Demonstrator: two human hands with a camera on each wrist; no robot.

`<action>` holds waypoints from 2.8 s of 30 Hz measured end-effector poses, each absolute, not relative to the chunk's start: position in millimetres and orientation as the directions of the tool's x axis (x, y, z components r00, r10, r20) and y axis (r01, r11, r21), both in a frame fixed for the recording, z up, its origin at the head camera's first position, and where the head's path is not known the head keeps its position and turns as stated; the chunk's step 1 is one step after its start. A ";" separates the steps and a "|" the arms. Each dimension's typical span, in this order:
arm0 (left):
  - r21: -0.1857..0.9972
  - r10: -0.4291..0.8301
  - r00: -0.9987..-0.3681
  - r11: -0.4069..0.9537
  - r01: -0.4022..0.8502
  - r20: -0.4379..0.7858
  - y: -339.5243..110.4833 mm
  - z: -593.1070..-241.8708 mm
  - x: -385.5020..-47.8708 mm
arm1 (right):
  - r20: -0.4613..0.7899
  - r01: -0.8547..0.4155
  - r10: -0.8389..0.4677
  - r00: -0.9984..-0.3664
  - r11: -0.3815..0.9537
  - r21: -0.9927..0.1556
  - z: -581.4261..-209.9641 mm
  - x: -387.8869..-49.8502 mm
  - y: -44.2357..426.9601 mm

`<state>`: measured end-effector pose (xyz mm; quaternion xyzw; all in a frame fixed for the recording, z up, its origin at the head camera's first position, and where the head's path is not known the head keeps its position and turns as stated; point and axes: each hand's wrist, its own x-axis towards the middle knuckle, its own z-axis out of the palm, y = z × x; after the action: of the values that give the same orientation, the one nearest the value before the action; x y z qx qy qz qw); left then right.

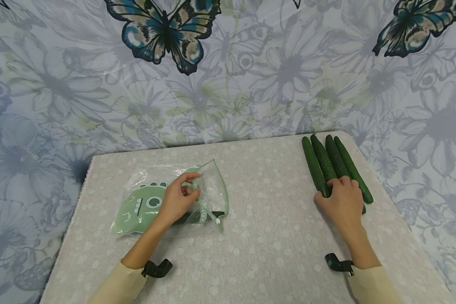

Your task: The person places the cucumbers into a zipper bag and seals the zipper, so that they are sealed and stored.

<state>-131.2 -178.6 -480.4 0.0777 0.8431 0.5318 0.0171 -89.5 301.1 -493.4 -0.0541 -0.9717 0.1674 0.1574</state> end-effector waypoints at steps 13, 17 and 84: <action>0.899 0.159 -0.985 0.419 0.130 0.068 -176.8 -482.6 -130.8 | 0.160 0.178 0.351 -0.922 0.755 -0.632 -472.9 -94.9 333.5; 0.900 0.158 -0.985 0.417 0.129 0.068 -177.2 -482.5 -131.6 | 0.147 0.202 0.445 -0.884 0.645 -0.737 -476.1 -99.9 340.1; 0.919 0.180 -0.982 0.377 0.117 0.052 -175.6 -480.5 -129.3 | -0.048 0.055 -0.040 -0.998 -0.194 -0.979 -490.5 -108.2 255.1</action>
<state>-129.3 -175.6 -480.5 0.0896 0.8292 0.5510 0.0284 -108.2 255.1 -490.5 -0.0060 -0.6341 0.7726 -0.0306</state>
